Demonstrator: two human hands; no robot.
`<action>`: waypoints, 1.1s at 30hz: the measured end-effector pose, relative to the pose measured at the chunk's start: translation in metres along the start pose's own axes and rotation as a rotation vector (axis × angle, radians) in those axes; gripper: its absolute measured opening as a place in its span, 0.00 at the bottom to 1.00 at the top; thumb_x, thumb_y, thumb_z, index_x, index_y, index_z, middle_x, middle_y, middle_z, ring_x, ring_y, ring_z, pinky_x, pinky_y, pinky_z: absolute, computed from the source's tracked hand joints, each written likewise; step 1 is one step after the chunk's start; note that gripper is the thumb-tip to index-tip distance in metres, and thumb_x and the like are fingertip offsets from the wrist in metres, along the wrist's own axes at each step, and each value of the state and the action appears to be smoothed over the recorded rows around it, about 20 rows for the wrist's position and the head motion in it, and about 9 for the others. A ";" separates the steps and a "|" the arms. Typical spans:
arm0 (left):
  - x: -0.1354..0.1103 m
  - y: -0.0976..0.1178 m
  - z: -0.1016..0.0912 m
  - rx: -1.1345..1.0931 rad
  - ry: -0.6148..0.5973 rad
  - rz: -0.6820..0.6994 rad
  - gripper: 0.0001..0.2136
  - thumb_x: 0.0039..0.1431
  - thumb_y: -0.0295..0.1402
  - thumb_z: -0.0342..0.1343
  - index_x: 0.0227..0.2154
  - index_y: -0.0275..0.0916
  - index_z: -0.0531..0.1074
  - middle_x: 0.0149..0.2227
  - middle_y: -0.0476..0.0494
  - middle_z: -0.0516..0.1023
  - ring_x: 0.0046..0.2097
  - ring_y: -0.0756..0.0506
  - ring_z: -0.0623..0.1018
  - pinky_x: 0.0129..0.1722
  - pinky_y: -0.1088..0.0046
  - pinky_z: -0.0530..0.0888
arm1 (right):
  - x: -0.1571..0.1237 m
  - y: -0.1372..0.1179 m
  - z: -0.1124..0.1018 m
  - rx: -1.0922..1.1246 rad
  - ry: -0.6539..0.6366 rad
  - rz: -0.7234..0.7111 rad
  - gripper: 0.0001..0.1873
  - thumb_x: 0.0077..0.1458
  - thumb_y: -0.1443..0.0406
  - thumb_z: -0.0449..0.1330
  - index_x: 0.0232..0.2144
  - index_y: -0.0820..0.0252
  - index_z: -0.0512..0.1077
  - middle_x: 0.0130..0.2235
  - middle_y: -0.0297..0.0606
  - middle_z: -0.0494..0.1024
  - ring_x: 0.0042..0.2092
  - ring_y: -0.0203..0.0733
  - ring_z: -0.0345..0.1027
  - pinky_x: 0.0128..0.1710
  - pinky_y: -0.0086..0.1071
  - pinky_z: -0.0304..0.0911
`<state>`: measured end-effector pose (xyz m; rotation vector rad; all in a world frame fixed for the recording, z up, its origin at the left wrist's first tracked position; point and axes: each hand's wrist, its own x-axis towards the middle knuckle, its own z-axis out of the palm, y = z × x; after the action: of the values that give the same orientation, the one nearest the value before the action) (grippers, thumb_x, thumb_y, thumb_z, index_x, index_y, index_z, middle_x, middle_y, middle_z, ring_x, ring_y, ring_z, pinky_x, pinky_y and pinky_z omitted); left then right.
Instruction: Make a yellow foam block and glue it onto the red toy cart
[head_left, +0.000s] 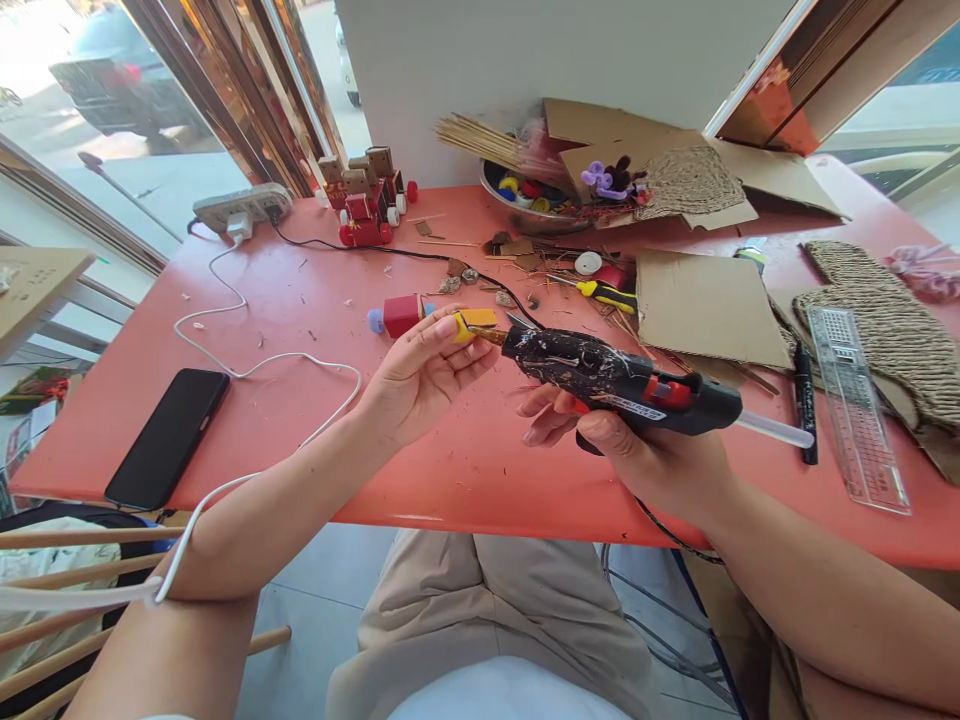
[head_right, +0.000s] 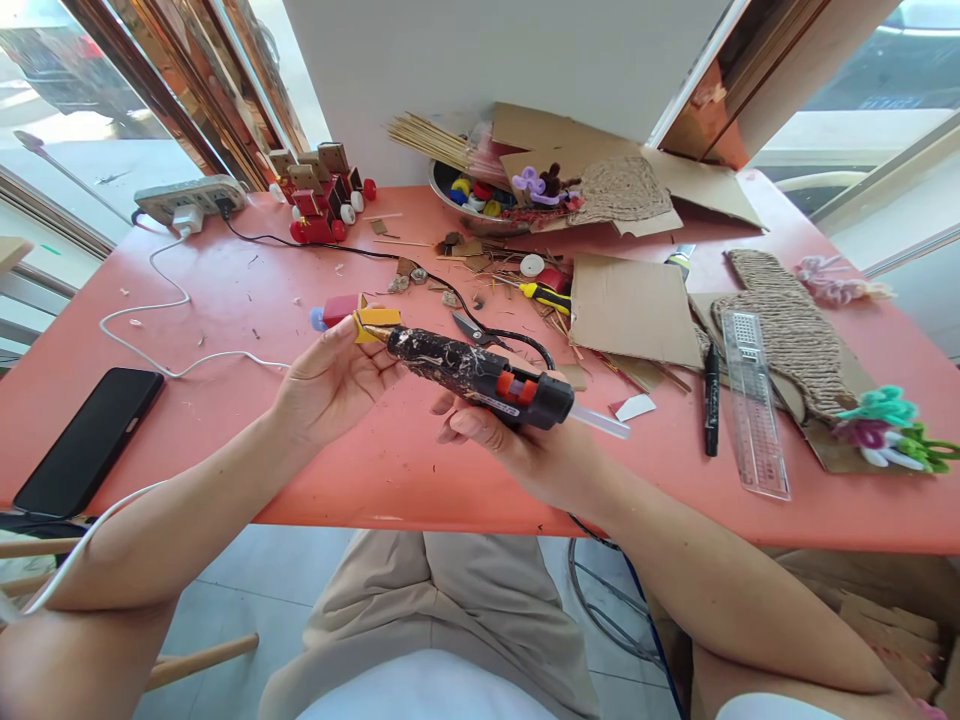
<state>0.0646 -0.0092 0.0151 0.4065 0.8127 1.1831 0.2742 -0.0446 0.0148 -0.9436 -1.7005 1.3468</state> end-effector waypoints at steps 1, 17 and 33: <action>0.000 0.000 0.000 0.004 0.001 0.000 0.02 0.63 0.27 0.65 0.35 0.39 0.79 0.30 0.49 0.85 0.31 0.49 0.85 0.54 0.67 0.82 | 0.000 0.000 0.000 -0.010 0.001 -0.004 0.31 0.60 0.34 0.63 0.34 0.53 0.78 0.41 0.42 0.87 0.38 0.47 0.87 0.42 0.41 0.85; -0.002 0.004 0.003 -0.031 0.034 -0.009 0.11 0.66 0.32 0.65 0.51 0.39 0.81 0.27 0.51 0.84 0.30 0.48 0.86 0.54 0.66 0.83 | 0.001 0.000 0.001 -0.001 0.055 -0.019 0.30 0.58 0.34 0.65 0.30 0.53 0.75 0.37 0.39 0.87 0.34 0.45 0.86 0.38 0.38 0.85; -0.002 0.007 -0.001 -0.016 0.052 0.013 0.05 0.64 0.34 0.65 0.38 0.39 0.80 0.29 0.49 0.84 0.34 0.48 0.86 0.60 0.61 0.81 | 0.000 0.005 -0.001 -0.210 0.172 -0.095 0.33 0.58 0.31 0.62 0.31 0.51 0.80 0.36 0.41 0.86 0.38 0.49 0.85 0.35 0.39 0.83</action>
<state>0.0587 -0.0085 0.0197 0.3698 0.8464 1.2160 0.2756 -0.0430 0.0101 -1.0507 -1.7536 1.0100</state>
